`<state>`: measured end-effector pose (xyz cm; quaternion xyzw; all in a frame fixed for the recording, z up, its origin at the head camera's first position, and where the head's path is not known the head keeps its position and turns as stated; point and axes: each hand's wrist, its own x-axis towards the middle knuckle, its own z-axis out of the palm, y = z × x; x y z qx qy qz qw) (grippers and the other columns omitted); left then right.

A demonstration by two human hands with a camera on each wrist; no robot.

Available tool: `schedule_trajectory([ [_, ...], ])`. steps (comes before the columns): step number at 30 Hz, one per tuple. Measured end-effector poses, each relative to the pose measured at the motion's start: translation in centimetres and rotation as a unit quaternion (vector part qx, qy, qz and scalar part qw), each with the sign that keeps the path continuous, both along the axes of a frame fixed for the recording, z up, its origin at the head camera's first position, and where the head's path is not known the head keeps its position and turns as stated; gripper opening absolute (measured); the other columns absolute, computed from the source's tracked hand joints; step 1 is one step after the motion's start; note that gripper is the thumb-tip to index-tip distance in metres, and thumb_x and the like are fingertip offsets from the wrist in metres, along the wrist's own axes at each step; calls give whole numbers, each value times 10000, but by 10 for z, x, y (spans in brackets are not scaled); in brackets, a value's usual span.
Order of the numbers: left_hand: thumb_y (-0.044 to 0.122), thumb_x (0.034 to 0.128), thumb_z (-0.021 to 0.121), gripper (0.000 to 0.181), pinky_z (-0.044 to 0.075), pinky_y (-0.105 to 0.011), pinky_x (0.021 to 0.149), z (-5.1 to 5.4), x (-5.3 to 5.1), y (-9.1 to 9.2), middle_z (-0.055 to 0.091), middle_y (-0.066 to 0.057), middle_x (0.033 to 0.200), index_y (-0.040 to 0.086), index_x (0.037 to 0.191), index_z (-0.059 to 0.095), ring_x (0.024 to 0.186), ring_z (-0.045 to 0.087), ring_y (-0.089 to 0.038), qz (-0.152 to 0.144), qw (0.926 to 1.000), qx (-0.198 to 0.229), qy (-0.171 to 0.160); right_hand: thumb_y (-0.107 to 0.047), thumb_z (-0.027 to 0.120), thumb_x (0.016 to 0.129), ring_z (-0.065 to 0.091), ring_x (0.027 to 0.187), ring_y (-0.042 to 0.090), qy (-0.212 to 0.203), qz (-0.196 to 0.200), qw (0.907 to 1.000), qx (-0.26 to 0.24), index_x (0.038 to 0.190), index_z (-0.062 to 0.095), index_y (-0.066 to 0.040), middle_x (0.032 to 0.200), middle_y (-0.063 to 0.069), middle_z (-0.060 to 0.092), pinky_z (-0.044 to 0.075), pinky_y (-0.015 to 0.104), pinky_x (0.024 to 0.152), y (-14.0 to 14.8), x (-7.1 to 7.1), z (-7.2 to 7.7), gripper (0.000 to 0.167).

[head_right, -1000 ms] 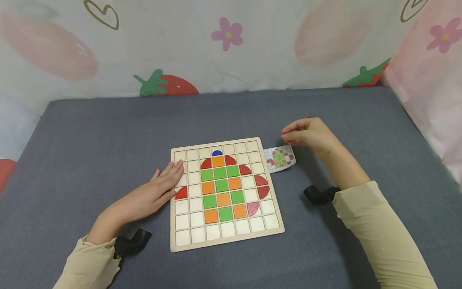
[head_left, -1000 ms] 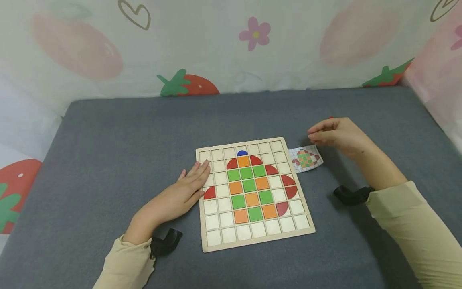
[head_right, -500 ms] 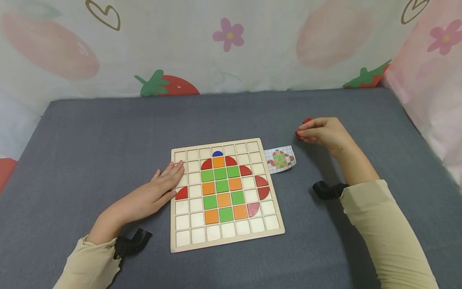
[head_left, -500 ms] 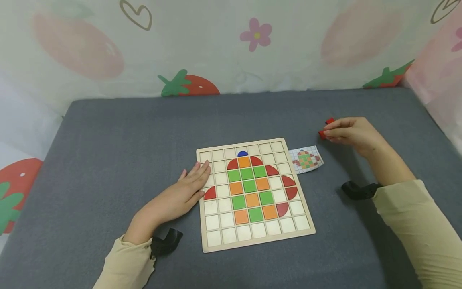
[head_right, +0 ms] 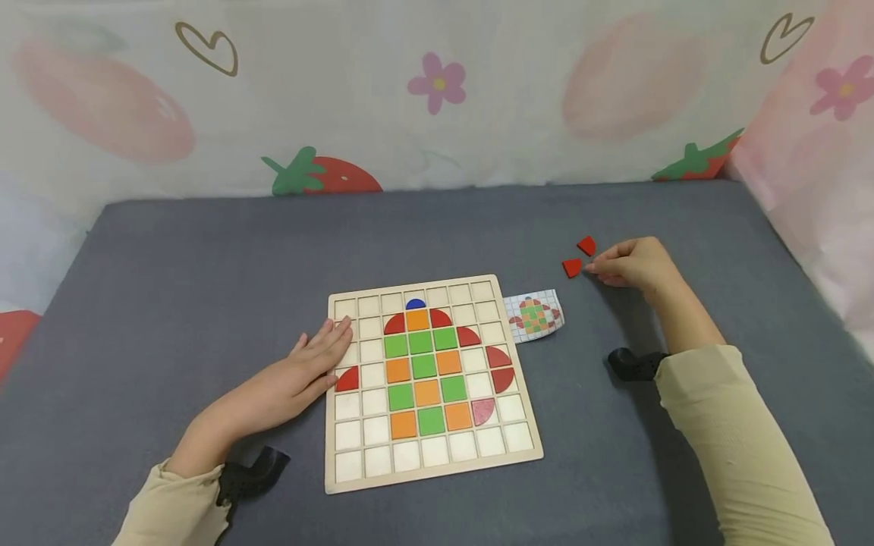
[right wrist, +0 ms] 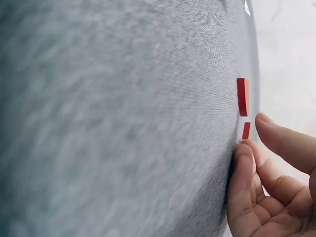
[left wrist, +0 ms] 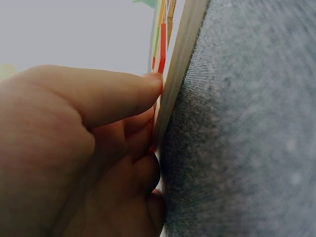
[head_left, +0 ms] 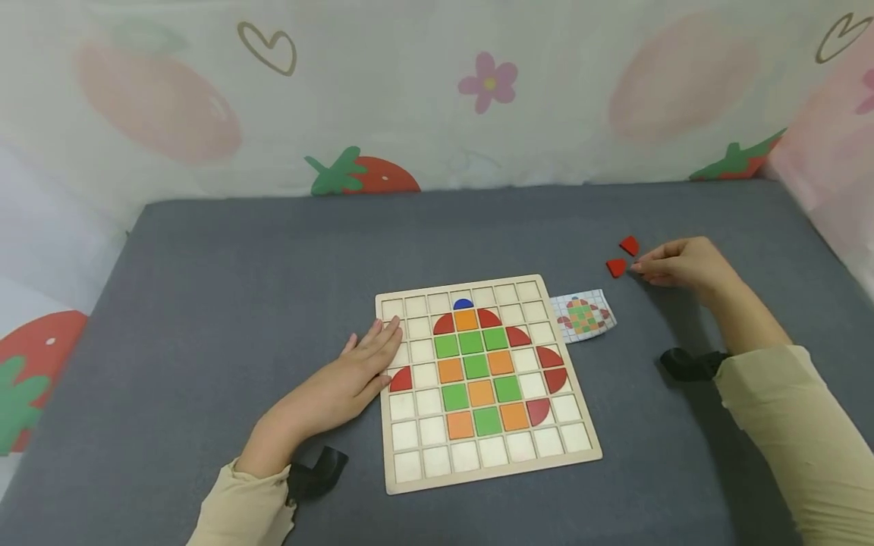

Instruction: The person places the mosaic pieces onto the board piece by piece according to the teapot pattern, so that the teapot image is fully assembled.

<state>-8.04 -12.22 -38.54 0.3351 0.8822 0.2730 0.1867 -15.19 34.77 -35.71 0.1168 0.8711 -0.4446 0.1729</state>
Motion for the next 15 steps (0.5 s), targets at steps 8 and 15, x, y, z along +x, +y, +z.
schedule_trajectory([
  [8, 114, 976, 499, 585, 113, -554, 1106, -1, -1, -1, 144, -162, 1552, -44, 1468, 226, 1421, 86, -332, 86, 9999, -27, 76, -245, 705, 858, 569, 681, 21, 106, 251, 9974, 667, 997, 618, 70, 893, -6, 588, 513, 193, 644, -14, -13, -3, 355],
  [15, 118, 980, 494, 586, 109, -549, 1108, -1, -2, -1, 133, -151, 1557, -36, 1473, 216, 1423, 76, -322, 105, 9999, -50, 26, -204, 695, 863, 540, 715, 79, 233, 484, 9930, 1054, 1007, 618, 70, 867, 21, 608, 486, 244, 639, -20, -19, -3, 319],
])
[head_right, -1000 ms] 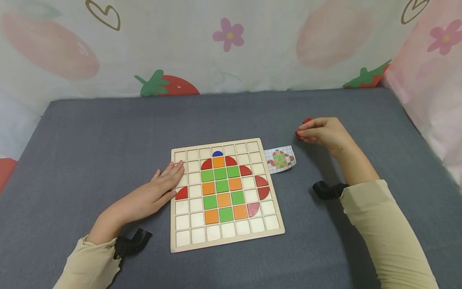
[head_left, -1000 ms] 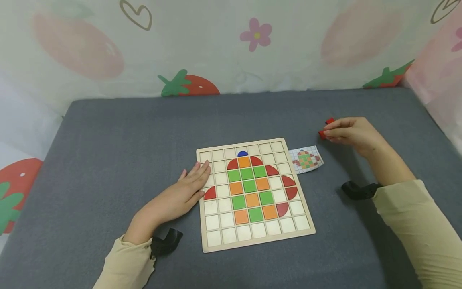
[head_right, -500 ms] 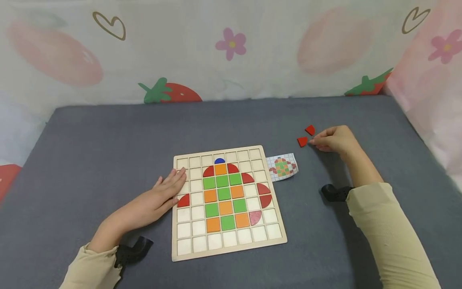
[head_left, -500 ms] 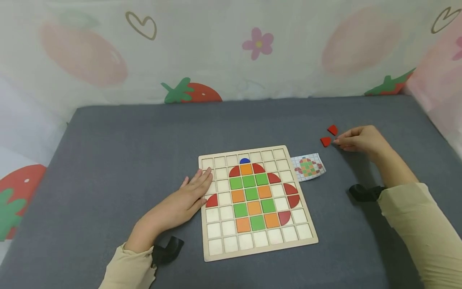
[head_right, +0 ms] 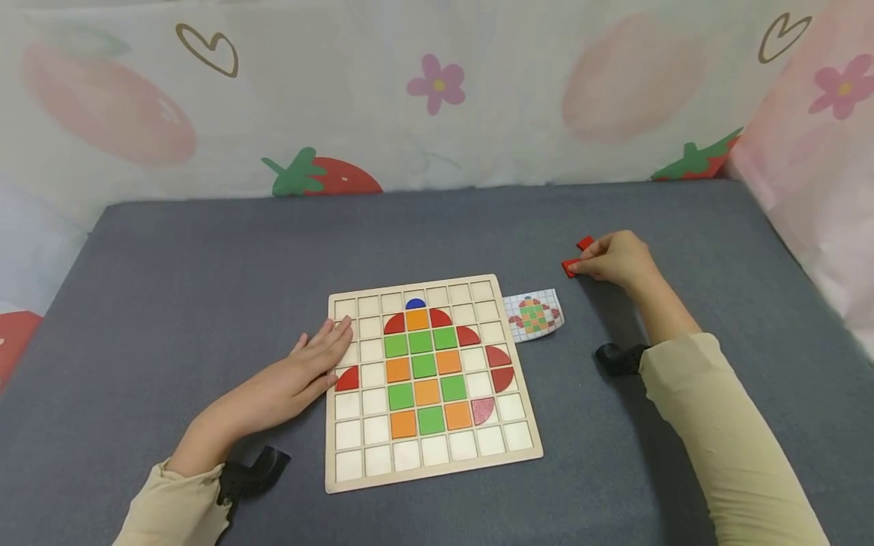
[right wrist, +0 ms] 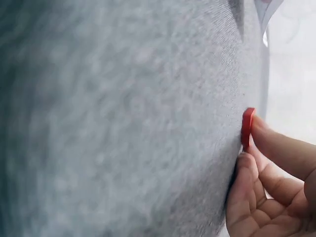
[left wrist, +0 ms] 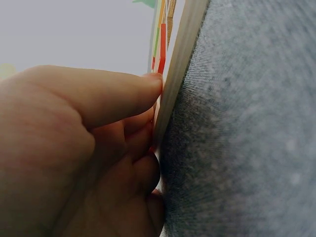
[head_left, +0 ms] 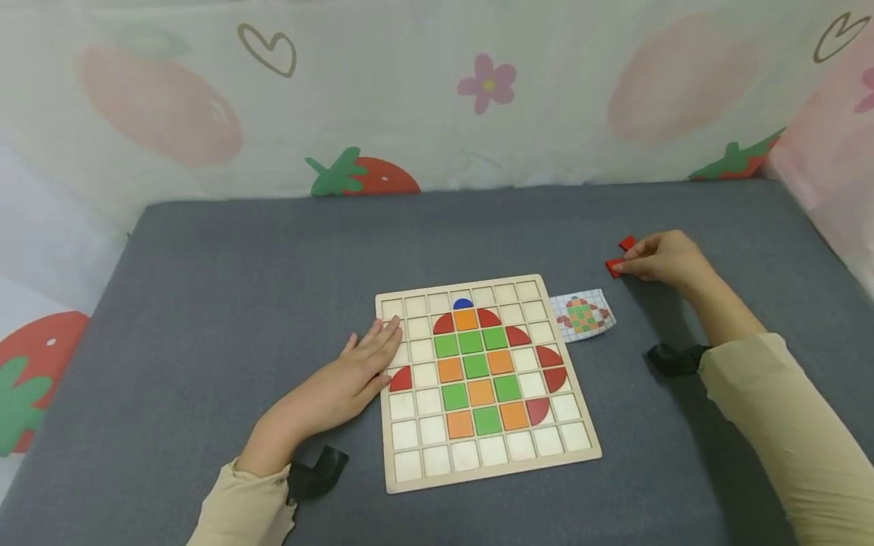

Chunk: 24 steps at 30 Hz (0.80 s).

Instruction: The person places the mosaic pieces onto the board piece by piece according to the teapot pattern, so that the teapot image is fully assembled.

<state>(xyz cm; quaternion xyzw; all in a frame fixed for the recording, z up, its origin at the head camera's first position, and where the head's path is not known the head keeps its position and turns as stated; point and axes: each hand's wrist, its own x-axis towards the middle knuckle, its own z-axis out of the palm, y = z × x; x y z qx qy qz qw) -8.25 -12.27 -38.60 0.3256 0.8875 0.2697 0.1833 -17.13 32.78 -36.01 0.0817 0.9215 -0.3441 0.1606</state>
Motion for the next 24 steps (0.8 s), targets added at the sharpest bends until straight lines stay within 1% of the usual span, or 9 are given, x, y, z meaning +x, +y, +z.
schedule_trajectory([
  [5, 139, 988, 482, 585, 101, -537, 1114, 0, -1, 3, 122, -133, 1563, -15, 1481, 208, 1428, 61, -303, -84, 9999, -23, -86, -100, 638, 897, 502, 775, 104, 55, 240, 9995, -181, 1109, 605, 108, 915, 57, 608, 467, 228, 646, 1, 5, -1, 299],
  [8, 140, 989, 481, 584, 100, -536, 1114, 0, -1, 5, 124, -132, 1562, -14, 1481, 209, 1428, 61, -302, -95, 9999, -35, -96, -116, 648, 895, 526, 761, 80, 38, 231, 9991, -341, 1120, 604, 113, 932, 44, 613, 481, 212, 656, 1, 7, -1, 324],
  [10, 137, 988, 483, 583, 101, -539, 1113, 0, -1, 4, 124, -133, 1562, -16, 1480, 211, 1427, 63, -303, -87, 9999, -21, -83, -150, 674, 881, 536, 762, 72, 72, 258, 9991, -323, 1100, 612, 104, 909, 17, 622, 478, 212, 667, 0, 8, 0, 340],
  [12, 139, 989, 482, 584, 99, -540, 1113, 0, -1, 3, 121, -131, 1563, -15, 1481, 208, 1428, 60, -301, -85, 9999, -12, -57, -174, 704, 859, 533, 769, 98, 155, 296, 9992, -202, 1061, 621, 87, 866, -9, 629, 461, 234, 677, -3, 8, 1, 340],
  [15, 140, 988, 484, 584, 96, -540, 1114, 0, -1, 2, 120, -129, 1563, -15, 1480, 211, 1428, 57, -299, -75, 10000, 18, -41, -142, 735, 830, 537, 769, 146, 287, 303, 9991, -27, 1005, 632, 64, 791, 6, 642, 439, 270, 685, -8, 8, 1, 289],
  [18, 139, 986, 486, 584, 96, -541, 1113, 1, 0, 1, 123, -131, 1562, -17, 1479, 214, 1428, 58, -299, -60, 10000, 27, -30, -108, 747, 814, 524, 765, 192, 331, 323, 9989, 28, 985, 629, 61, 786, 40, 637, 419, 319, 689, -12, 7, 3, 268],
  [20, 136, 986, 485, 583, 99, -544, 1112, 2, 0, 1, 128, -136, 1561, -19, 1478, 214, 1427, 60, -303, -56, 10000, 35, -15, -100, 751, 808, 516, 754, 184, 355, 327, 9988, 74, 978, 629, 57, 775, 30, 629, 412, 318, 681, -13, 7, 3, 262],
  [21, 136, 986, 485, 583, 99, -544, 1112, 2, 1, 1, 128, -135, 1561, -19, 1479, 214, 1428, 59, -302, -48, 10000, 30, -15, -101, 749, 810, 508, 755, 190, 334, 391, 9987, 34, 983, 620, 68, 772, 30, 621, 406, 326, 680, -14, 6, 5, 274],
  [24, 136, 986, 485, 583, 99, -543, 1112, 3, 1, 1, 127, -136, 1561, -18, 1479, 213, 1428, 60, -302, -29, 10000, 12, -31, -110, 761, 799, 509, 724, 169, 330, 369, 9987, 80, 973, 623, 59, 736, 9, 603, 426, 291, 640, -15, 6, 5, 279],
])
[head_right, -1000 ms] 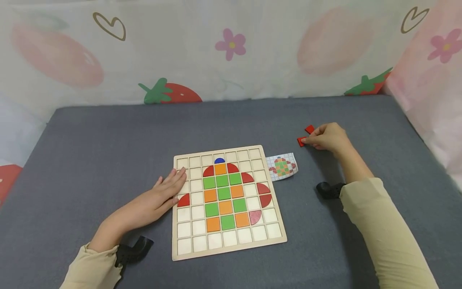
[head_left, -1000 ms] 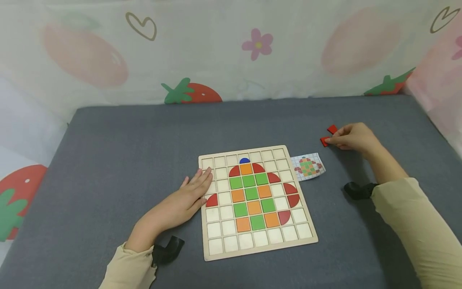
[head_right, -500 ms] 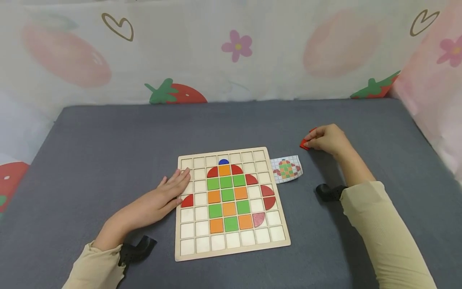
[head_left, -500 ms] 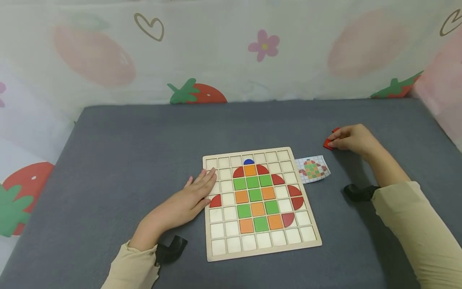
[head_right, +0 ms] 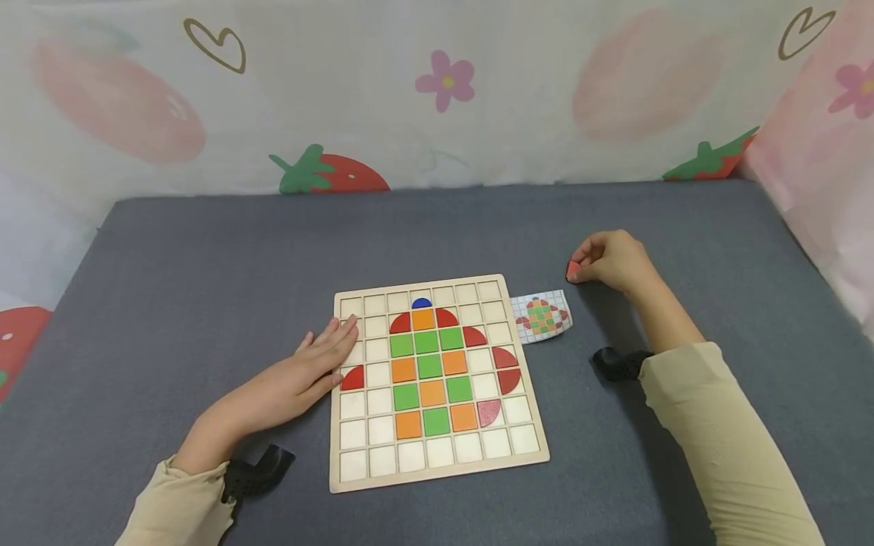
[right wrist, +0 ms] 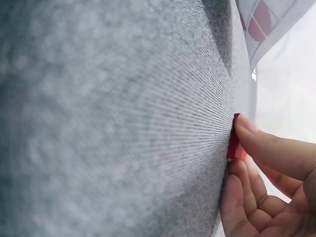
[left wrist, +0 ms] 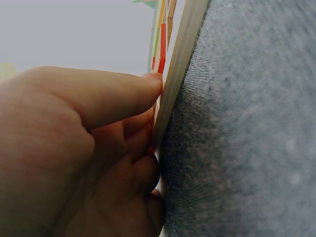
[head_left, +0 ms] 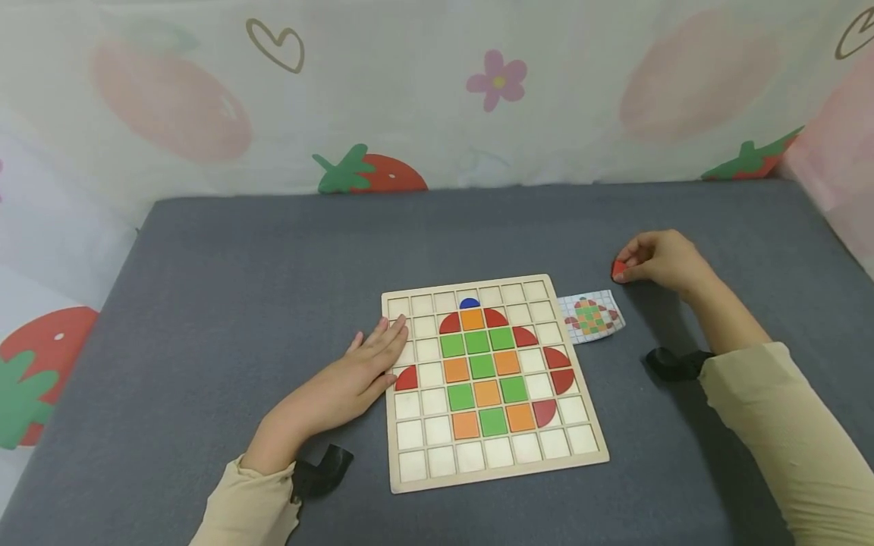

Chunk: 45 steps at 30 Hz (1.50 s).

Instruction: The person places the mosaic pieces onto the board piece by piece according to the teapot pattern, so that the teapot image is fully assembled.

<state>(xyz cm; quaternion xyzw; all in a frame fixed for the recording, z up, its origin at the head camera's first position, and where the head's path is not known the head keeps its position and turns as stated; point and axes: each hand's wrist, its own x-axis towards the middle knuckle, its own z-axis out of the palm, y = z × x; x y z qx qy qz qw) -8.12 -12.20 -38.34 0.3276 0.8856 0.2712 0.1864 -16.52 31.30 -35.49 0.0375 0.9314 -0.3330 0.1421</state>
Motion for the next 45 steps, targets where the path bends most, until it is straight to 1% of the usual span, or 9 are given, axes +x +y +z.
schedule_trajectory([
  [4, 136, 985, 487, 585, 99, -542, 1113, 1, 1, 0, 129, -137, 1560, -20, 1478, 214, 1428, 63, -302, 16, 10000, -5, -1, -102, 761, 792, 486, 712, 189, 55, -66, 9999, 104, 954, 625, 55, 712, 27, 572, 422, 280, 606, 0, 0, -2, 263],
  [10, 132, 983, 490, 586, 100, -540, 1113, 2, 3, 0, 133, -138, 1559, -22, 1477, 216, 1427, 70, -306, 59, 10000, 10, 18, -144, 767, 787, 474, 752, 213, 129, -139, 9995, 238, 915, 658, 53, 753, 4, 631, 391, 319, 631, -2, 1, -1, 259],
  [14, 136, 983, 493, 592, 98, -539, 1113, 3, 3, 0, 128, -136, 1560, -21, 1478, 209, 1427, 64, -304, 62, 10000, -32, -18, -176, 768, 792, 495, 768, 195, 64, -160, 9996, 241, 966, 668, 67, 804, 19, 655, 413, 313, 646, 0, 1, -1, 316],
  [20, 127, 982, 490, 588, 97, -542, 1113, 4, 0, 2, 133, -138, 1560, -19, 1480, 213, 1428, 67, -305, 43, 10000, 8, 15, -181, 743, 825, 566, 713, 50, -63, -197, 9997, -158, 1057, 644, 102, 832, -20, 648, 474, 239, 651, 4, 1, -1, 379],
  [23, 120, 985, 483, 579, 98, -548, 1110, -1, 2, 4, 137, -148, 1557, -28, 1477, 214, 1426, 67, -313, 2, 10000, 18, -74, -150, 720, 844, 585, 703, 15, -200, -111, 9989, -413, 1076, 631, 120, 829, -47, 646, 498, 219, 653, 4, 4, -3, 367],
  [26, 126, 987, 482, 578, 97, -548, 1110, -8, 5, 7, 137, -153, 1556, -31, 1475, 214, 1425, 61, -313, -44, 9998, 26, -173, -135, 706, 854, 610, 718, 47, -276, -5, 9984, -498, 1075, 629, 133, 844, -17, 657, 516, 249, 684, 3, 8, -2, 356],
  [30, 135, 988, 482, 581, 92, -536, 1116, -12, 2, 11, 136, -144, 1557, -23, 1478, 213, 1428, 54, -301, -44, 9998, 56, -192, -134, 707, 850, 633, 720, 93, -188, 103, 9983, -550, 1062, 636, 131, 836, 11, 675, 529, 272, 691, -4, 10, 7, 346],
  [37, 140, 980, 501, 597, 84, -525, 1120, -9, -7, 10, 135, -132, 1559, -11, 1481, 213, 1429, 49, -291, 40, 9999, -66, -122, -87, 714, 837, 653, 740, 107, -13, 419, 9909, -1277, 1036, 647, 143, 796, -1, 693, 544, 280, 697, -30, 14, 25, 311],
  [45, 144, 984, 494, 595, 82, -521, 1121, -3, -13, 12, 124, -128, 1561, -9, 1482, 207, 1430, 39, -287, -5, 9999, -70, -111, -137, 716, 845, 637, 776, 184, -192, 667, 9883, -1359, 1035, 674, 78, 817, 27, 701, 524, 357, 724, -60, 26, 39, 289],
])
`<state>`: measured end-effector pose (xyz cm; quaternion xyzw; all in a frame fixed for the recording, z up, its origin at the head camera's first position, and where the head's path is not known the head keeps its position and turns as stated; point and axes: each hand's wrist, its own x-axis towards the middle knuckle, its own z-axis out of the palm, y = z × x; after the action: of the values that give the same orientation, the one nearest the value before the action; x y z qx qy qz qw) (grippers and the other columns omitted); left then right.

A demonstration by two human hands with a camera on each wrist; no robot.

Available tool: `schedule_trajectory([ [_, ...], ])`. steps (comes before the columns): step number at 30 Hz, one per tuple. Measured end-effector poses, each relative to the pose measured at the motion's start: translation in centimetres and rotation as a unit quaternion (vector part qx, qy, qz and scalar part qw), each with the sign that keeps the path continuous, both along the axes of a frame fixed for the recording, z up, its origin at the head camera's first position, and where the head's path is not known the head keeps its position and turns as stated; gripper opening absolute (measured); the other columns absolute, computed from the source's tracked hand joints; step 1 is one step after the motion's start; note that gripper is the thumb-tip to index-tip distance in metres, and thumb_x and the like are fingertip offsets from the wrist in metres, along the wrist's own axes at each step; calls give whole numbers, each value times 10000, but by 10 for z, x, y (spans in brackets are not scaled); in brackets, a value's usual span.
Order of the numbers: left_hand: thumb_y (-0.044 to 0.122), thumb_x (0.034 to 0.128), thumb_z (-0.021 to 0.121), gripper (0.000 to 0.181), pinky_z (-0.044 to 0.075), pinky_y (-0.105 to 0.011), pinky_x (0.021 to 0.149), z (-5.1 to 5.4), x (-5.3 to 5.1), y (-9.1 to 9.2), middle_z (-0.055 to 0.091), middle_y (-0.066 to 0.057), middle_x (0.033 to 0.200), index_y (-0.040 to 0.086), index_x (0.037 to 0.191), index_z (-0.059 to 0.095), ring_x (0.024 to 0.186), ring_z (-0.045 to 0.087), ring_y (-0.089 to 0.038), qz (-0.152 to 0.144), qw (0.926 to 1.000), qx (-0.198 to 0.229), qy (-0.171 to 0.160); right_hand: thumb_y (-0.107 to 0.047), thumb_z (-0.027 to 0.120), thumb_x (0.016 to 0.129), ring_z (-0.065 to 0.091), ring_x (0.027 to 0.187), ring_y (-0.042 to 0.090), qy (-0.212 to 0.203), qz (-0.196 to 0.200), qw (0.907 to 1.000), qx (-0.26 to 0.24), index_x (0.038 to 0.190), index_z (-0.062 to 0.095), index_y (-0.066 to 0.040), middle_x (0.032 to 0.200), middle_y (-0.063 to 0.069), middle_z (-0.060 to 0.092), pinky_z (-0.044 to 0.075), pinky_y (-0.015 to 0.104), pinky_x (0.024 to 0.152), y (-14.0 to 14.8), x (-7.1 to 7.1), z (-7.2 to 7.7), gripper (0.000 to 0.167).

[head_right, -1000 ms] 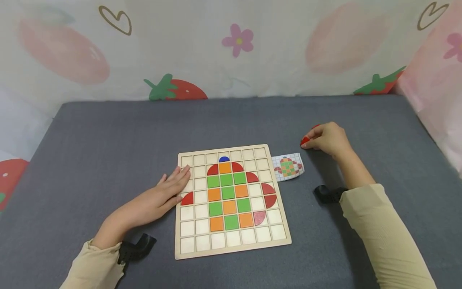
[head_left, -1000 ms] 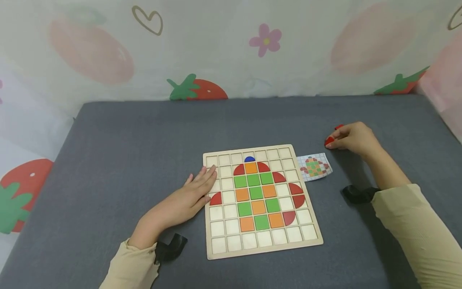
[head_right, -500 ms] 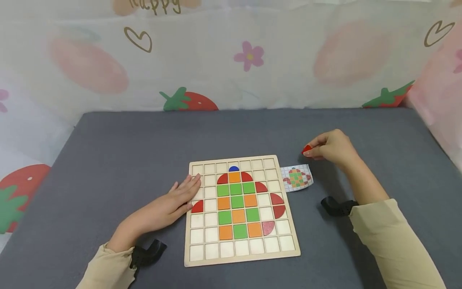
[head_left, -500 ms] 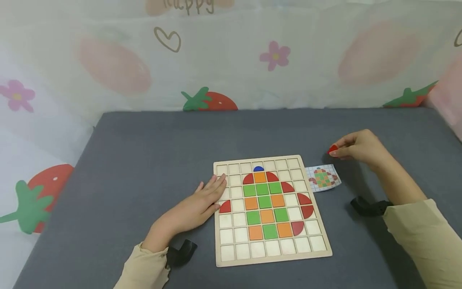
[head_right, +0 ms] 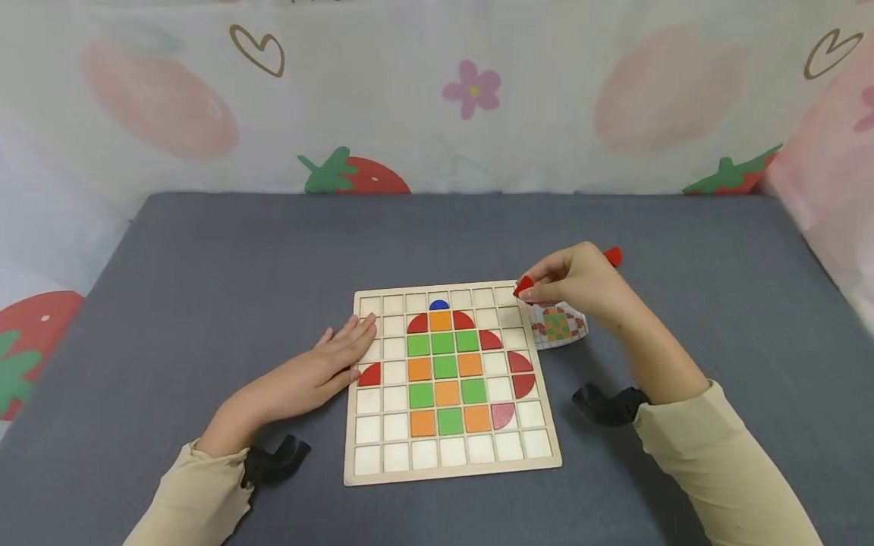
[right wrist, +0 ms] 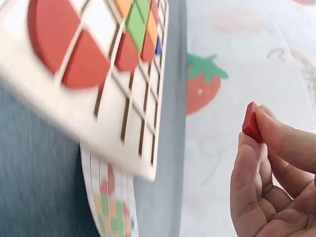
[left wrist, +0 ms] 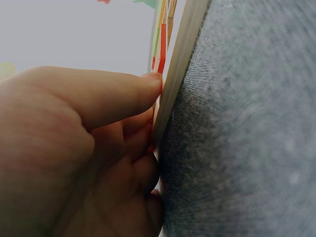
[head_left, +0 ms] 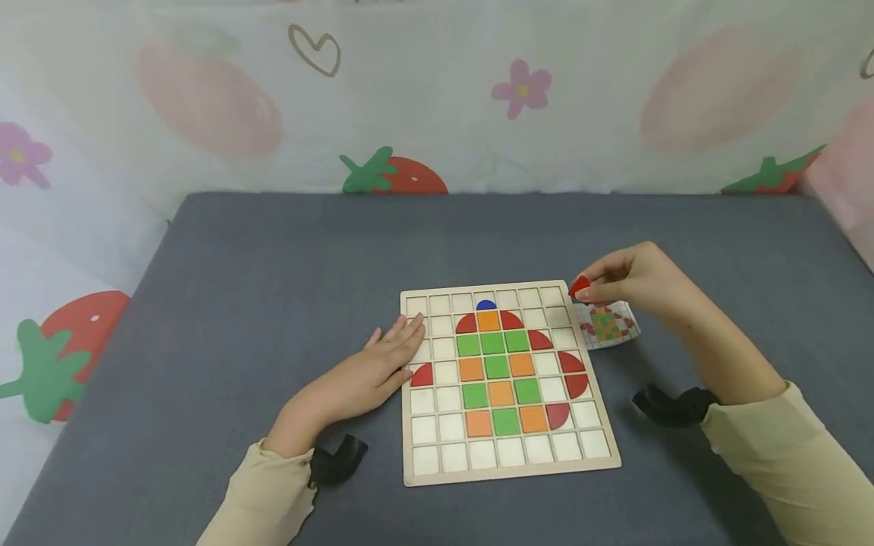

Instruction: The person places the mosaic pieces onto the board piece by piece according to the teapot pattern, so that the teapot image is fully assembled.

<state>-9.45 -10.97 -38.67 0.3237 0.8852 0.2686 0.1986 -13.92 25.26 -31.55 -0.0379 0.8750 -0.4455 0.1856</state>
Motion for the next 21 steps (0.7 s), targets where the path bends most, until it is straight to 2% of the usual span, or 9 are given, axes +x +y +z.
schedule_trajectory([
  [7, 136, 983, 492, 591, 80, -517, 1123, 4, -1, 0, 133, -135, 1559, -10, 1482, 210, 1430, 46, -289, 9, 10000, 14, 38, -86, 715, 835, 666, 806, 265, -215, 202, 9991, -302, 1025, 676, 72, 824, 75, 711, 531, 376, 727, -25, 9, -1, 251],
  [18, 127, 981, 492, 589, 84, -515, 1123, 4, 2, 1, 129, -128, 1561, -9, 1481, 212, 1429, 53, -287, -30, 10000, 12, 26, -84, 750, 800, 558, 715, 187, -480, 592, 9943, -742, 962, 718, 39, 744, 39, 660, 489, 300, 639, -62, 24, -14, 206],
  [21, 126, 984, 486, 588, 83, -517, 1122, 4, 2, 2, 121, -129, 1562, -9, 1483, 206, 1428, 54, -290, -50, 10000, 27, 27, -77, 745, 801, 547, 704, 180, -534, 830, 9916, -832, 938, 722, 28, 718, 34, 654, 480, 293, 649, -73, 26, -19, 175],
])
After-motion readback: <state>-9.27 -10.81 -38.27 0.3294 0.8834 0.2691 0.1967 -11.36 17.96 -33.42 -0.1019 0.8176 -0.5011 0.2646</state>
